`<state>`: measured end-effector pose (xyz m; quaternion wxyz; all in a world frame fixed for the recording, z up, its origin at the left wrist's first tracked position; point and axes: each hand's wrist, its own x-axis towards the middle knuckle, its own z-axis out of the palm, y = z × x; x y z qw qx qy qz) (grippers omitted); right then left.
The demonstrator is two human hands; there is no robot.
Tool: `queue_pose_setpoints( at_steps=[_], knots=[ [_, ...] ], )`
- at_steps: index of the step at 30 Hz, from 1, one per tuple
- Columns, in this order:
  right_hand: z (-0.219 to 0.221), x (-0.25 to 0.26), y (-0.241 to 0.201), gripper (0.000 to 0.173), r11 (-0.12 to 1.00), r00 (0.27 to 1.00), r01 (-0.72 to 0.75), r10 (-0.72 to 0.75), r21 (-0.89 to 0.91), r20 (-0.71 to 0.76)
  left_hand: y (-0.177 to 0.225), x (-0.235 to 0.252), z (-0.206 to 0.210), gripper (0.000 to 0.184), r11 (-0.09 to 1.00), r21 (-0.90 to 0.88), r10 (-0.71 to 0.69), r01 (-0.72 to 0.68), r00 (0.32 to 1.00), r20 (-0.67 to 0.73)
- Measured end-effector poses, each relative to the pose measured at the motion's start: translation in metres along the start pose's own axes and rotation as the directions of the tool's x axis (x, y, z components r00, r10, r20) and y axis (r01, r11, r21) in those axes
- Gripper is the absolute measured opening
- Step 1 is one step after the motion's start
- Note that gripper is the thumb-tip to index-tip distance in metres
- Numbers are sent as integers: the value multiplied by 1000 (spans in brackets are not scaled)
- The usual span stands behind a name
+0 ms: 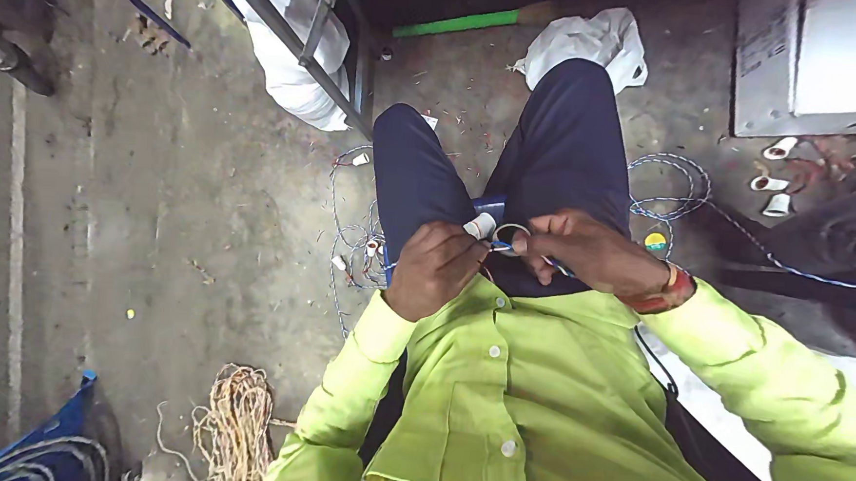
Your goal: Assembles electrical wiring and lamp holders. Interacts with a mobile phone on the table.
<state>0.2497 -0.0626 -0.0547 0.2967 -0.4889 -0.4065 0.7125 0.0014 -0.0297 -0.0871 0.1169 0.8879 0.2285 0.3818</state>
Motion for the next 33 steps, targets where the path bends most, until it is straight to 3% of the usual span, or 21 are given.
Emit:
queue_pose_setpoints(
  at_steps=[3, 6, 8, 10, 12, 13, 15, 17, 19, 20, 22, 25, 28, 30, 33],
  knots=[
    [1, -1, -6, 29, 920, 958, -275, 235, 278, 166, -3, 0, -5, 10, 971, 110, 215, -212, 977, -10],
    [2, 1, -7, 30, 876, 915, -378, 302, 301, 269, -2, -6, -7, 12, 959, 144, 250, -245, 968, -22],
    [0, 3, -13, 19, 945, 960, -250, 214, 209, 180, -4, -7, -1, 10, 985, 114, 140, -130, 987, -79],
    [-7, 10, -28, 17, 992, 1000, -23, 22, 124, 7, -7, -4, 7, 12, 998, 61, -21, 29, 991, -134],
    [-20, 15, -45, 27, 966, 956, 255, -258, -42, -137, -5, -1, 13, 12, 983, -56, -184, 177, 972, -146],
    [-28, 17, -55, 29, 901, 883, 395, -426, -179, -198, -2, -1, 15, 11, 966, -112, -246, 231, 959, -142],
    [-48, 15, -86, 30, 694, 645, 524, -702, -494, -303, 3, -2, 20, 10, 940, -180, -317, 290, 938, -140],
    [-74, 5, -128, 35, 506, 411, 370, -841, -779, -351, 5, -3, 25, 10, 914, -225, -369, 339, 923, -110],
    [-106, 0, -168, 41, 391, 263, 45, -892, -919, -366, 6, -4, 30, 10, 893, -256, -402, 369, 912, -85],
    [-128, 4, -188, 44, 383, 251, -101, -883, -918, -396, 5, -4, 33, 10, 884, -269, -415, 382, 906, -78],
    [-176, 21, -218, 42, 370, 335, -308, -820, -877, -463, 6, -7, 41, 11, 858, -296, -453, 420, 890, -51],
    [-231, 55, -239, 32, 313, 437, -442, -743, -841, -507, 6, -10, 49, 11, 833, -322, -476, 449, 879, -7],
    [-256, 71, -252, 34, 256, 482, -454, -735, -854, -476, 5, -10, 50, 12, 826, -324, -489, 462, 872, -2],
    [-255, 68, -257, 43, 290, 485, -423, -727, -858, -486, 6, -11, 50, 12, 810, -338, -506, 479, 862, 9],
    [-210, 41, -240, 49, 405, 372, -280, -789, -870, -488, 6, -9, 43, 10, 724, -422, -572, 546, 817, 77]
  ],
)
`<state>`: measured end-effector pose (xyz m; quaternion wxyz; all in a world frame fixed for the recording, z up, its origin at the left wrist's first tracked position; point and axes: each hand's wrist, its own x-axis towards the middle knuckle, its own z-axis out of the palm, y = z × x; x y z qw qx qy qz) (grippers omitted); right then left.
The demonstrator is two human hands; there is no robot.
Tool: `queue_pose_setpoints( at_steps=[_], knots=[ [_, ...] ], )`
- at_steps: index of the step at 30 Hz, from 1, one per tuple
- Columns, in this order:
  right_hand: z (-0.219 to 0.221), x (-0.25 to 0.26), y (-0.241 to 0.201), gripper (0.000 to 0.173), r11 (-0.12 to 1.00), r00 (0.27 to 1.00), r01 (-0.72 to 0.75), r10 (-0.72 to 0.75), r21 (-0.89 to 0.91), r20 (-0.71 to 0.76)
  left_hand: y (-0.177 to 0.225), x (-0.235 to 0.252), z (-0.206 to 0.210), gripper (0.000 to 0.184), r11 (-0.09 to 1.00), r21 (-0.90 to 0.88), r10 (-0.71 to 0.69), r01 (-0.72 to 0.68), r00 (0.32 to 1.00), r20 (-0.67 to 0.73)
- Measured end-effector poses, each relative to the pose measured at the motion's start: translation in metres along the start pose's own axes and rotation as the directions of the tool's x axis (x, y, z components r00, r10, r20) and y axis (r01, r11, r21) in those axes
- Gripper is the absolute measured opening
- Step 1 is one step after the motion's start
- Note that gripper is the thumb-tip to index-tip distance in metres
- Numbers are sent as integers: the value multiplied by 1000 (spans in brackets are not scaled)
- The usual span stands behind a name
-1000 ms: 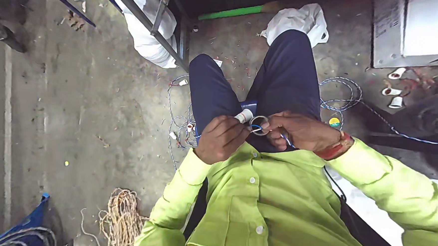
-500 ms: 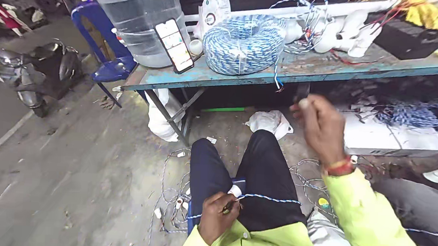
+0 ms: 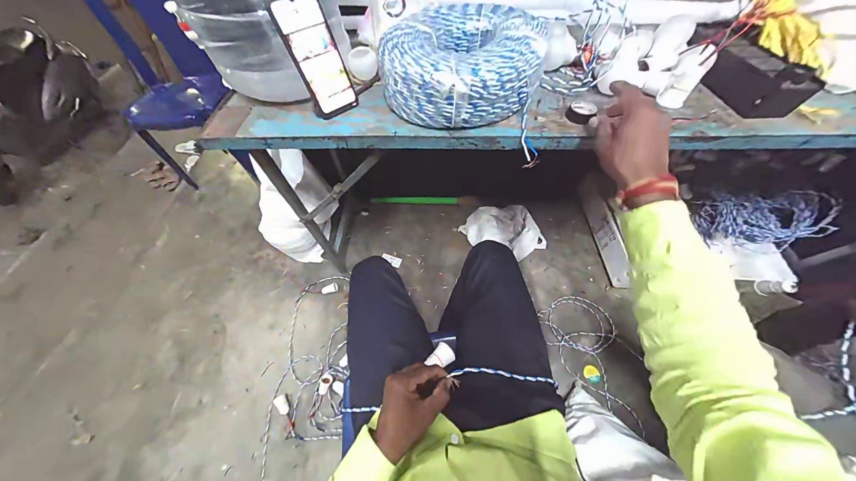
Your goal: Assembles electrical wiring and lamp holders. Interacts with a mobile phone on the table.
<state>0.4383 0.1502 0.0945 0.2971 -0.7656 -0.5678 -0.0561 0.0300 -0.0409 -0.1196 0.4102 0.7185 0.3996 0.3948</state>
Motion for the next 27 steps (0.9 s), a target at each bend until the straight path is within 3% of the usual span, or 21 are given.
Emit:
queue_pose_setpoints(
  at_steps=[2, 4, 6, 8, 9, 11, 13, 16, 18, 20, 22, 27],
  knots=[
    [-3, -62, -23, 39, 972, 995, 103, -99, 210, -33, 5, 3, -2, 9, 989, -123, -84, 87, 996, 28],
    [13, -142, -44, 31, 863, 962, 183, -256, 471, 94, 14, 6, -5, 9, 962, -219, -156, 163, 986, 50],
    [35, -217, -60, 32, 782, 836, 113, -408, 613, 367, 25, 10, -7, 10, 928, -282, -233, 243, 970, 68],
    [54, -268, -68, 34, 744, 722, 97, -510, 661, 468, 35, 14, -11, 9, 899, -322, -286, 297, 955, 81],
    [60, -283, -71, 30, 721, 703, 76, -528, 688, 476, 38, 15, -13, 9, 901, -329, -275, 285, 958, 77],
    [61, -301, -78, 26, 693, 706, -68, -475, 717, 525, 37, 13, -16, 7, 937, -293, -184, 191, 981, 51],
    [55, -303, -86, 26, 655, 648, -279, -412, 702, 641, 30, 9, -21, 8, 991, -135, -6, 8, 1000, 13],
    [44, -301, -83, 30, 522, 453, -652, -314, 551, 834, 25, 10, -16, 18, 930, 213, 304, -300, 953, 16],
    [41, -300, -79, 33, 463, 307, -789, -272, 404, 912, 22, 9, -14, 22, 826, 381, 423, -416, 904, 70],
    [39, -296, -78, 32, 486, 219, -808, -277, 333, 936, 17, 4, -16, 23, 737, 470, 476, -486, 867, 151],
    [41, -296, -81, 29, 509, 192, -800, -287, 319, 938, 16, 0, -20, 24, 677, 480, 533, -558, 822, 203],
    [52, -303, -90, 28, 617, 228, -671, -356, 411, 906, 21, -7, -27, 20, 636, 272, 635, -723, 690, 348]
  ],
)
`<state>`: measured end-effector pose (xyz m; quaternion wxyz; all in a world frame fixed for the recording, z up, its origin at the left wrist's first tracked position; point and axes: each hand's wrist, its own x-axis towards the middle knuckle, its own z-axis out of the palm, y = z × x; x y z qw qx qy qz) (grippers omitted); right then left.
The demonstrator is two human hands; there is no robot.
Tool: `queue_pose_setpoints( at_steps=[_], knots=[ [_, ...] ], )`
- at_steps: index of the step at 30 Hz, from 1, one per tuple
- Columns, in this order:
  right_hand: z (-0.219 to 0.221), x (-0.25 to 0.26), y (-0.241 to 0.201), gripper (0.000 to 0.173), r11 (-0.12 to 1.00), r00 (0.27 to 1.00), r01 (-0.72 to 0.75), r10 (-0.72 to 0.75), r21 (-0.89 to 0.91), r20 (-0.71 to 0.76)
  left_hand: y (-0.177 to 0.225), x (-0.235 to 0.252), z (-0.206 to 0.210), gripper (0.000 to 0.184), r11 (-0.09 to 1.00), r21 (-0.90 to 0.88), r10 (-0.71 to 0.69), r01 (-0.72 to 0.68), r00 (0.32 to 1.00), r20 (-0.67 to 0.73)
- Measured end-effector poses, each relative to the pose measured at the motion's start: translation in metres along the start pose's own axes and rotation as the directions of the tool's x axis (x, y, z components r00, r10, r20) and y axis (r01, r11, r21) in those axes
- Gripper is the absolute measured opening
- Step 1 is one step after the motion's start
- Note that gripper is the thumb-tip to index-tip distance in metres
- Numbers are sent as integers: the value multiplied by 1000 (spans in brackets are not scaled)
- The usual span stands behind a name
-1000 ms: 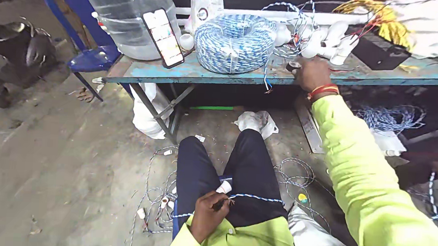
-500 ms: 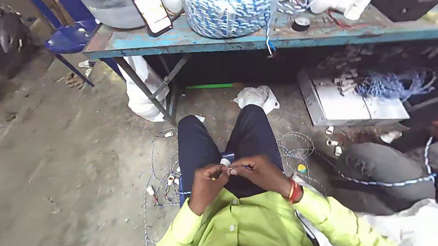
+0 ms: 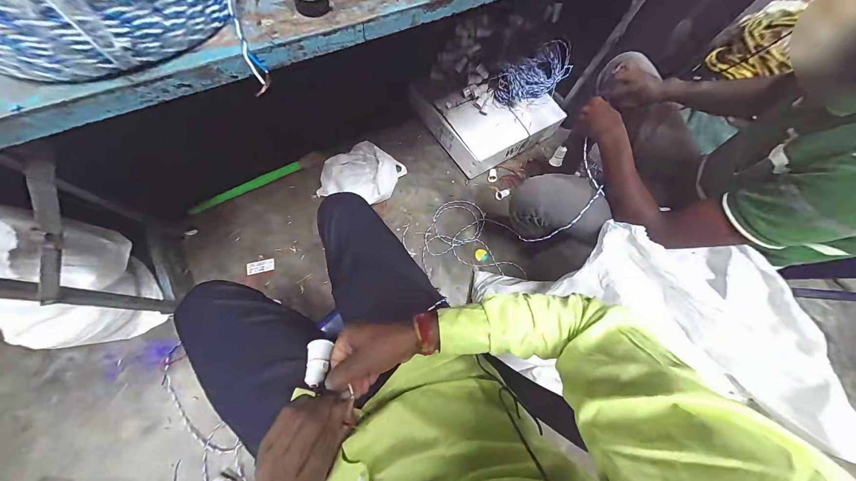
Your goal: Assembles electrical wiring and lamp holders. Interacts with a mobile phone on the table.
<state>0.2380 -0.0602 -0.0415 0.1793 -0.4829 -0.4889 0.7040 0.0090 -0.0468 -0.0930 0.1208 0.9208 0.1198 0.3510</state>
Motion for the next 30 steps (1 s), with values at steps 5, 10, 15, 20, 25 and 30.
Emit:
queue_pose_setpoints(
  at_steps=[5, 10, 15, 20, 25, 30],
  knots=[
    [-3, 6, -13, 35, 901, 990, 128, -139, -415, 2, -10, 9, -4, 16, 992, -1, 128, -128, 991, 32],
    [-8, 16, -14, 31, 951, 992, -120, 124, -284, -3, -18, 23, 2, 13, 964, 46, 260, -260, 965, 18],
    [-5, 27, 7, 21, 985, 991, -132, 133, -111, -2, 3, 23, 6, 13, 1000, 1, 7, -7, 994, -106],
    [-15, -1, 9, 26, 918, 906, 387, -361, 87, -222, 13, 61, 0, 22, 797, -400, -564, 453, 794, -226],
    [-12, -23, 16, 27, 645, 594, 618, -757, -449, -270, 0, 57, 0, 11, 294, -815, -834, 499, 551, 36],
    [2, -5, 25, 19, 412, 382, 386, -886, -825, -264, 4, 67, -1, 15, -57, -880, -926, 471, 304, 222]
  ],
)
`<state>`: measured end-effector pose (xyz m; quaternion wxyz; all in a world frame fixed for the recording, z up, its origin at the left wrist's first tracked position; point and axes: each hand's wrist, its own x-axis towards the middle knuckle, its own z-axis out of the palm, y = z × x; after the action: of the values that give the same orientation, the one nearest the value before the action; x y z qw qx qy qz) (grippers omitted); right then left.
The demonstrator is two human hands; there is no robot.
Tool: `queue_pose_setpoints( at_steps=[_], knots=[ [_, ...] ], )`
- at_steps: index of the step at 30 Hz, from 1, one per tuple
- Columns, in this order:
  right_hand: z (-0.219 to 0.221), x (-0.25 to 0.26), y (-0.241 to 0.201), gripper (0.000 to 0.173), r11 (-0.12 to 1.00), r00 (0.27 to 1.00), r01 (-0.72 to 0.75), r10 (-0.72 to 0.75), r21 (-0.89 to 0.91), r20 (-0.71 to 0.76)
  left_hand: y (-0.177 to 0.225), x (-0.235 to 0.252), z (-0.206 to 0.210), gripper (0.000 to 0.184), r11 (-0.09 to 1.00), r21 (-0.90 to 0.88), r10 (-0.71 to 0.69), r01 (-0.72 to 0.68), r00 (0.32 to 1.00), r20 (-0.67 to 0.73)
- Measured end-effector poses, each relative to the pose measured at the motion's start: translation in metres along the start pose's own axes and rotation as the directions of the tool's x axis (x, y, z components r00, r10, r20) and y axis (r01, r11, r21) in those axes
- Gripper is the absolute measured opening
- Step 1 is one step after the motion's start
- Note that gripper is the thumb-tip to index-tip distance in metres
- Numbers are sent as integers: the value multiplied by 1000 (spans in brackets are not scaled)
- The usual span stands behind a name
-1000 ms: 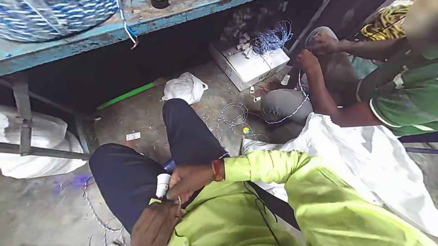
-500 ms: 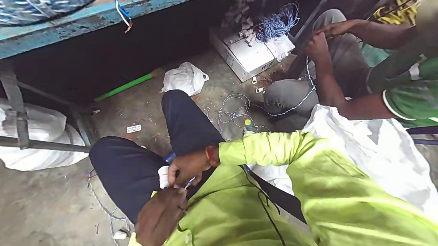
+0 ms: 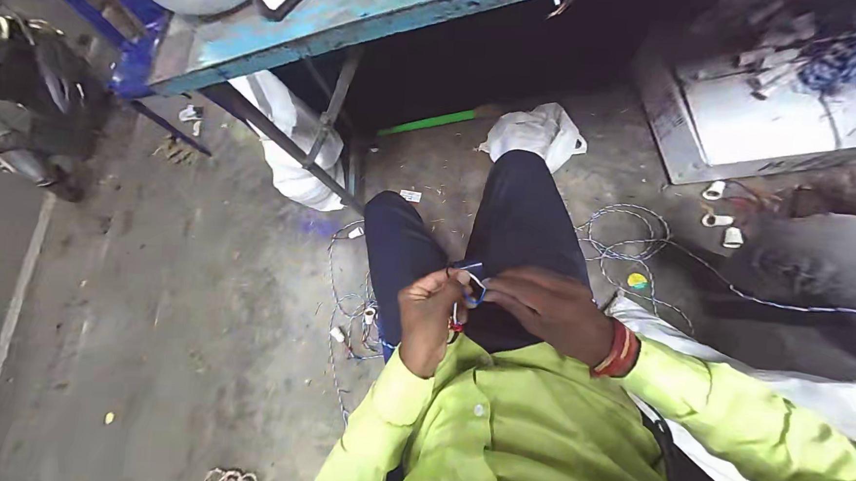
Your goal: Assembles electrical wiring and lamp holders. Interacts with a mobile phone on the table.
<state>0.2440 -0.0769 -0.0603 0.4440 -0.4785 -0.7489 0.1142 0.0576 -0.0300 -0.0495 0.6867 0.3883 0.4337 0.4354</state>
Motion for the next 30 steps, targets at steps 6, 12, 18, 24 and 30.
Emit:
queue_pose_setpoints(
  at_steps=[6, 12, 18, 24, 30],
  knots=[
    [0, 8, 7, 22, 996, 986, -88, 89, -14, 144, -5, 0, -8, 10, 998, -60, 13, -13, 1000, -6],
    [-18, 9, 11, 17, 485, 667, -742, 462, 464, 584, -21, 4, -23, 11, 858, 195, 414, -476, 864, 286],
    [5, 2, 1, 24, 482, 706, -706, 532, 519, 467, -20, 3, -19, 16, 794, 342, 405, -503, 856, 321],
    [21, -1, -3, 18, 423, 763, -602, 554, 677, 332, -17, 2, -15, 35, 927, 244, 229, -284, 946, 230],
    [13, 7, -5, 26, -67, 555, -556, 713, 829, 429, -30, 1, -10, 46, 935, 352, -55, -38, 967, 250]
  ],
)
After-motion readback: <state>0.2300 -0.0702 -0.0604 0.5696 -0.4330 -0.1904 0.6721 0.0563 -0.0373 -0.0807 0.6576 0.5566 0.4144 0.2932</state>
